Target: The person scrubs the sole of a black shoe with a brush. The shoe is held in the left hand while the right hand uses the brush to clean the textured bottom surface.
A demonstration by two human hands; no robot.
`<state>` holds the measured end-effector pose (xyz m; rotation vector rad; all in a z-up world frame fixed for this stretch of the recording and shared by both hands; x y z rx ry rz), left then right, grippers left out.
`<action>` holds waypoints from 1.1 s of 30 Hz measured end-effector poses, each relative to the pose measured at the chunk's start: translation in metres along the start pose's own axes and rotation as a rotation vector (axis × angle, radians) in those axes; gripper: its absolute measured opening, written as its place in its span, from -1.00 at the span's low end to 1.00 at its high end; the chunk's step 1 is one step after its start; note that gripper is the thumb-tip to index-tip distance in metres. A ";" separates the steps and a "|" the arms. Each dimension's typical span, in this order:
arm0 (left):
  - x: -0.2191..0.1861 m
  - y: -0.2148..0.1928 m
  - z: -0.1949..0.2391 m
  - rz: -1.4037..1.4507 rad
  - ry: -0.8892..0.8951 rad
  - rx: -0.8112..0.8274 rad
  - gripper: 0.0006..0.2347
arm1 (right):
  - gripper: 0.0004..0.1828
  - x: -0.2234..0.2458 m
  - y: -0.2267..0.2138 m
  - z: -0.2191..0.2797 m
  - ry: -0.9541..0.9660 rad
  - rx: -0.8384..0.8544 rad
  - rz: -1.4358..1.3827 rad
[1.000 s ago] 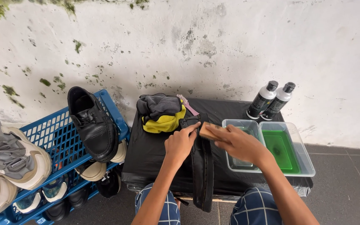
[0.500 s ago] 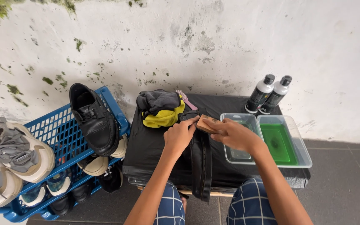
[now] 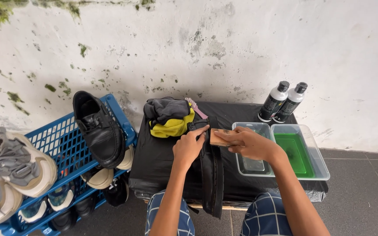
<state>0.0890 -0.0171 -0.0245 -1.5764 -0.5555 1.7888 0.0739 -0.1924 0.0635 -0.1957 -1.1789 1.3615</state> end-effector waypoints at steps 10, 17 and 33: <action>-0.009 -0.013 0.018 0.112 -0.104 0.063 -0.65 | -0.41 -0.009 -0.027 -0.040 0.030 0.061 -0.075; -0.009 -0.007 0.018 0.044 -0.124 0.089 -0.61 | -0.43 -0.025 -0.022 -0.042 -0.080 -0.078 -0.157; -0.019 -0.014 0.024 0.127 -0.082 0.069 -0.64 | -0.34 -0.034 -0.019 -0.042 -0.117 -0.217 -0.266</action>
Point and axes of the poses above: each hand's wrist, its own z-axis away from the middle knuckle, its own y-axis out of the palm, x = y × z, the point moved 8 cm from there along -z, towards the middle knuckle, and after that the axes turned 9 degrees about x, right-handed, at the moved point
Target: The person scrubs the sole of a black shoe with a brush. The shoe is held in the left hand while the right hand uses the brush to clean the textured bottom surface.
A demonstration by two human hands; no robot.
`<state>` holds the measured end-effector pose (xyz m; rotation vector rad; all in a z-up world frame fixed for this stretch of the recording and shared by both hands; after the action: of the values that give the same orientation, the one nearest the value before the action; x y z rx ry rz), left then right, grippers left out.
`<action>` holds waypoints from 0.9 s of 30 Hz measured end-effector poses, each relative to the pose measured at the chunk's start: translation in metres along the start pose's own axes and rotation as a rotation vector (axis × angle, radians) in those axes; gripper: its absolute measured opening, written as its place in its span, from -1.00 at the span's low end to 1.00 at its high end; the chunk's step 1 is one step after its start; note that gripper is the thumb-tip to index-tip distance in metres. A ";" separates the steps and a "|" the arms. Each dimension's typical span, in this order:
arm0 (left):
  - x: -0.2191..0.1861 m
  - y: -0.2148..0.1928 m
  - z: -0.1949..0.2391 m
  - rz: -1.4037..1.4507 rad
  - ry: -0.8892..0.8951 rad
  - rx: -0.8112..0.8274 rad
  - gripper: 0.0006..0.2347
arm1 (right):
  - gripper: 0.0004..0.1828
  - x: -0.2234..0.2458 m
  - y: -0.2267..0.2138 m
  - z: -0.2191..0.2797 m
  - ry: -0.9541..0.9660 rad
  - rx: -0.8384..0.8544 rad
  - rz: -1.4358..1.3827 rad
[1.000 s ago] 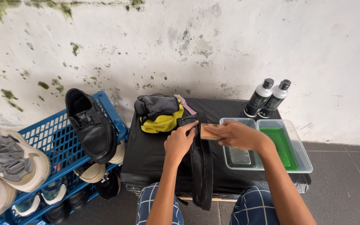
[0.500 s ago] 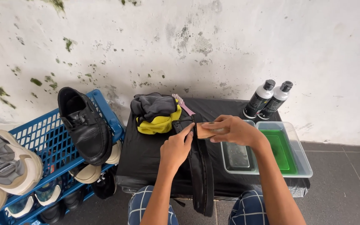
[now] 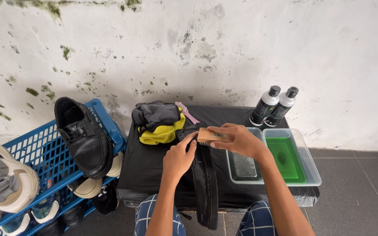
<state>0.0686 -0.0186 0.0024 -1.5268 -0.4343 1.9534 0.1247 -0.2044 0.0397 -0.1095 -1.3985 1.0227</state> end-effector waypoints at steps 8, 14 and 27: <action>0.004 0.004 -0.004 0.004 0.010 -0.008 -0.64 | -0.36 0.004 0.003 0.012 0.009 0.056 0.009; 0.011 0.006 -0.009 0.006 0.033 -0.008 -0.64 | -0.36 0.011 0.001 0.003 -0.078 -0.015 0.081; 0.015 0.008 -0.013 -0.034 0.053 -0.003 -0.65 | -0.32 0.015 0.007 0.005 -0.072 0.027 0.080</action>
<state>0.0768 -0.0163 -0.0172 -1.5592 -0.4382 1.8832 0.1140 -0.1932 0.0474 -0.1103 -1.4540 1.1208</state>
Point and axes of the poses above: each hand's wrist, its own z-axis away from the middle knuckle, its own y-axis out of the palm, x = y × z, the point moved 8 cm from there along -z, towards the middle knuckle, and after that the axes turned 9 degrees about x, right-handed, at the moved point
